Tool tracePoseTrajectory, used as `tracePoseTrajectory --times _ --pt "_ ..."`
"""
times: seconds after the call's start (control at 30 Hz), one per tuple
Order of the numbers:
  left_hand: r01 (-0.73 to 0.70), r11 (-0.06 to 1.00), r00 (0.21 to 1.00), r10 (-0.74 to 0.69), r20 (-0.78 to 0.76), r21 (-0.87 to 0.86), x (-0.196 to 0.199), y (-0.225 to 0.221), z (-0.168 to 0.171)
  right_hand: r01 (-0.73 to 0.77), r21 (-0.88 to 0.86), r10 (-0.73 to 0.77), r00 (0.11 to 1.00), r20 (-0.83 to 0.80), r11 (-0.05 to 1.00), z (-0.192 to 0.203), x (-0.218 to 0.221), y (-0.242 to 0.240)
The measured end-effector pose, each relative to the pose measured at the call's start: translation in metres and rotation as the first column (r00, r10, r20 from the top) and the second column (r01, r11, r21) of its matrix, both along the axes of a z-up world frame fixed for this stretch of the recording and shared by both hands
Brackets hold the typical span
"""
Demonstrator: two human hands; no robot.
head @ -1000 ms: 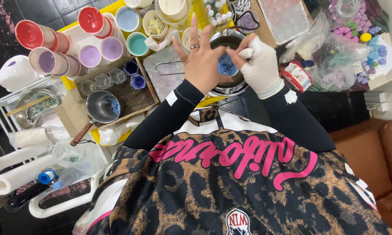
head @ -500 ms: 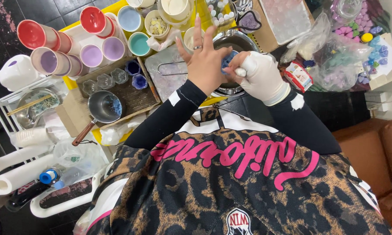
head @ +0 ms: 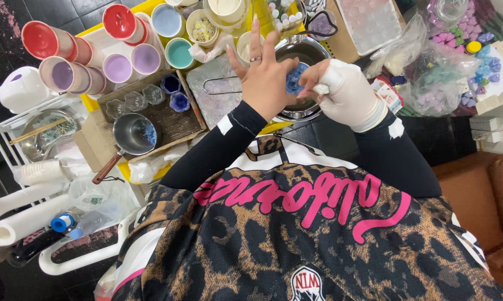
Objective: Mixing blue pigment into white wax or paste in a cup using a small spatula.
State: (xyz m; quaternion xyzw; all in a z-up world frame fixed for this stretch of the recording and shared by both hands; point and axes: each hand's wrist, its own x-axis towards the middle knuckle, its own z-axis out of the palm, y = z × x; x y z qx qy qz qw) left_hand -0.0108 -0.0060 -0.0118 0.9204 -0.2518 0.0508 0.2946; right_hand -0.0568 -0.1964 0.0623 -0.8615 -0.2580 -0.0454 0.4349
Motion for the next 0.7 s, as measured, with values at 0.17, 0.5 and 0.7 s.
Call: tracePoseTrajectory --times 0.17,0.5,0.7 --pt "0.006 1.0 0.998 -0.004 -0.062 0.022 0.001 0.001 0.012 0.062 0.053 -0.061 0.998 -0.024 0.997 0.013 -0.005 -0.007" --pt "0.004 0.999 0.999 -0.002 -0.034 0.034 -0.003 0.002 0.01 0.086 0.159 -0.078 0.995 -0.055 0.984 0.001 -0.009 -0.014" --pt "0.027 0.998 1.0 -0.027 0.002 0.059 -0.005 0.003 0.011 0.13 0.257 -0.098 0.986 -0.132 0.958 -0.008 -0.011 -0.02"
